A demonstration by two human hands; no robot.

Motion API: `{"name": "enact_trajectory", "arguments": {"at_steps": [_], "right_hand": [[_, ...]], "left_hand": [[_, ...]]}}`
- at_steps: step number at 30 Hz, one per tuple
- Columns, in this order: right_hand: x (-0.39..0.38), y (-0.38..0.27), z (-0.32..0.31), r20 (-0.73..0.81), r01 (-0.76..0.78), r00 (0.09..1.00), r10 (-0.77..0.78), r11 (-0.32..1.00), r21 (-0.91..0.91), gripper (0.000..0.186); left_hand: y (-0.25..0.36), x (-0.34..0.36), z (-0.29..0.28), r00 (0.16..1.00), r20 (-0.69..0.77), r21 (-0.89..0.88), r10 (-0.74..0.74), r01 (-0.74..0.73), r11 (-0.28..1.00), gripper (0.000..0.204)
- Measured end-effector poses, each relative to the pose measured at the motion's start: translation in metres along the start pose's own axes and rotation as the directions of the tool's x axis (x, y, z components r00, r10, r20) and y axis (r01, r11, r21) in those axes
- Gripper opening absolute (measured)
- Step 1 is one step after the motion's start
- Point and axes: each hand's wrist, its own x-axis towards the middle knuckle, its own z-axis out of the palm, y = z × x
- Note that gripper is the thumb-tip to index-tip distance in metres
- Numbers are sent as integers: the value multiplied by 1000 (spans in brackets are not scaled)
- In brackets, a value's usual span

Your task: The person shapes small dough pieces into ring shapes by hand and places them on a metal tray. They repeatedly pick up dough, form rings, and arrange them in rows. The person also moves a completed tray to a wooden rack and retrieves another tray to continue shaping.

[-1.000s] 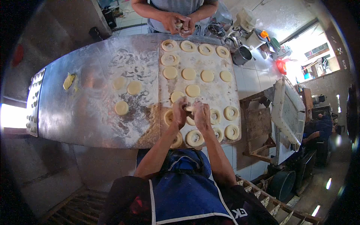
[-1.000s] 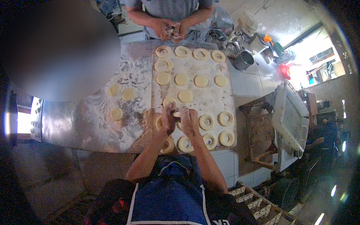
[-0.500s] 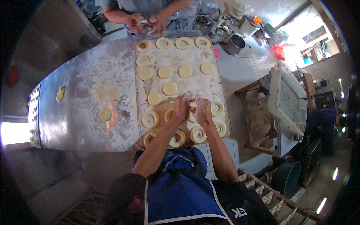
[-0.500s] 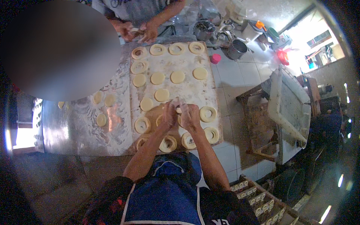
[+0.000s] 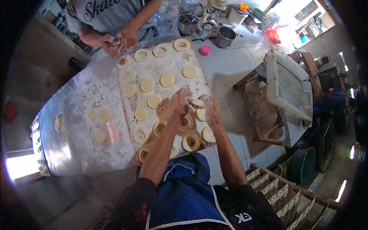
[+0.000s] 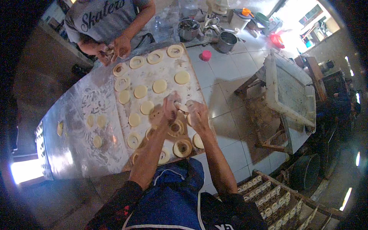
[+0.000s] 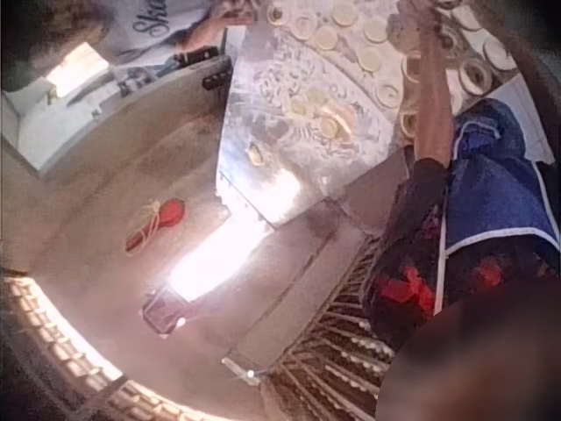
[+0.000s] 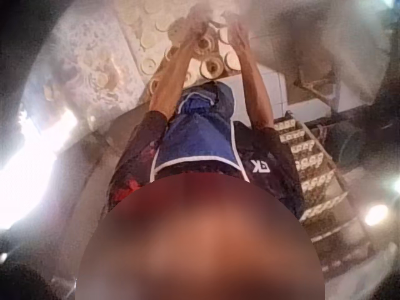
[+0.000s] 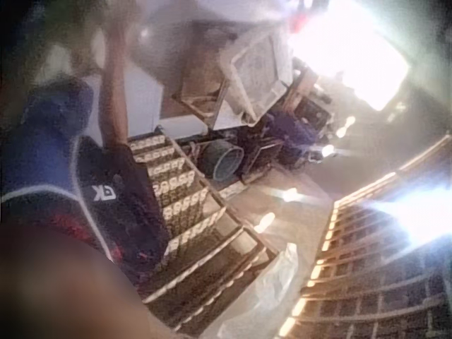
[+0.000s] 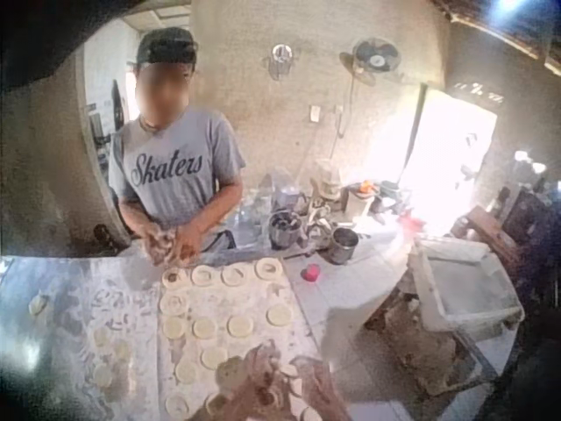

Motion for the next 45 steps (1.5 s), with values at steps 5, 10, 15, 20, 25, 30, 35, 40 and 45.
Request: {"name": "enact_trajectory", "arguments": {"at_steps": [5,10,15,20,25,30,35,40,45], "right_hand": [[35,19,-29,-60,-107,993,101,989,-105,31],[42,58,-39,-159,-206,978,133,718,-665,40],[38,69,-39,-54,-62,998,38,796,-602,45],[31,52,9,-94,43,985,-146,730,-682,31],[25,45,127,243,442,896,-371,707,-551,40],[28,65,179,542,646,763,-353,381,-662,36],[53,51,180,450,478,872,-193,534,-698,17],[32,-5,198,491,235,870,38,843,-483,26],[6,-10,311,591,285,801,-93,928,-240,26]], "left_hand": [[0,51,23,890,21,686,455,-344,642,33],[22,53,21,998,55,919,38,-65,389,34],[31,35,14,966,258,919,25,-254,303,34],[34,18,-17,955,144,861,260,-250,443,32],[60,-35,-136,929,-212,973,305,170,159,32],[61,-60,-173,949,11,997,316,-33,66,20],[101,-74,-172,979,-133,974,-153,158,163,39],[122,-114,-228,994,-88,743,61,25,668,41],[121,-165,-337,910,-284,840,302,85,536,37]]}}
